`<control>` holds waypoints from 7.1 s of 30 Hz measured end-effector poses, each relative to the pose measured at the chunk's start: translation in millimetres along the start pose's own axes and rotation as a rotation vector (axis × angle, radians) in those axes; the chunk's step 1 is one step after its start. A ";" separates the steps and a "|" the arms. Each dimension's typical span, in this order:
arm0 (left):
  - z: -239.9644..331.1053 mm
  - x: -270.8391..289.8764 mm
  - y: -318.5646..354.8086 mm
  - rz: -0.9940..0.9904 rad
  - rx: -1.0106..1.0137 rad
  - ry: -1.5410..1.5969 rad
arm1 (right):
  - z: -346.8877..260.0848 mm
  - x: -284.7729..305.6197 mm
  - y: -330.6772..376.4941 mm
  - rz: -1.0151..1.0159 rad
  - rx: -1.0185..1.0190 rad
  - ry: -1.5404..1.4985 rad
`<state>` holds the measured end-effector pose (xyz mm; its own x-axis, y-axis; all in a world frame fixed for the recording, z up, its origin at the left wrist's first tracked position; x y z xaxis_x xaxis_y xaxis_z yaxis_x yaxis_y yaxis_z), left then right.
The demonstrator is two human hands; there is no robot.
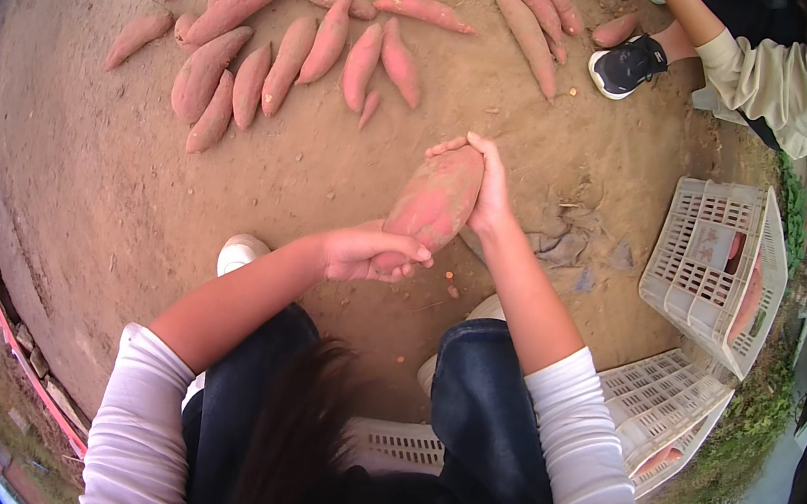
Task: The person sits on a low crate and peels a pile of sweet potatoes by hand, rubbing the skin off and placing the peeled items into a nearby white plastic crate. The person handles the potatoes one at a time, rotating them to remove the skin.
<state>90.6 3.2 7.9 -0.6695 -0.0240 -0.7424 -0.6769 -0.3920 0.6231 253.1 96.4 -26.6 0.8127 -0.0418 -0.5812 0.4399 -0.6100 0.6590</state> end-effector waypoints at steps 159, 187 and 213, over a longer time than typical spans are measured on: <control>-44.7 51.6 -17.0 0.513 -0.095 -1.185 | 48.8 -30.7 17.5 0.246 0.850 1.616; -49.3 61.6 -15.2 0.629 -0.048 -1.151 | 7.0 28.1 9.3 0.555 0.866 1.482; -37.6 83.2 -29.6 0.512 -0.088 -1.134 | -19.0 25.1 8.0 0.442 0.944 1.583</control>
<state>66.5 -21.8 -81.6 -0.7661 0.5969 0.2385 -0.2668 -0.6329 0.7268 284.3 105.5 -26.8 0.5890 0.0352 0.8074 0.2522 -0.9571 -0.1423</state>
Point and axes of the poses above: each hand's wrist, its own y-axis away from the middle knuckle, its own x-axis out of the back of the hand, z = x × y, the point moved 2 cm from there along -y, towards the middle knuckle, and after that the axes turned 7 degrees about -x, right-handed, at the moved point
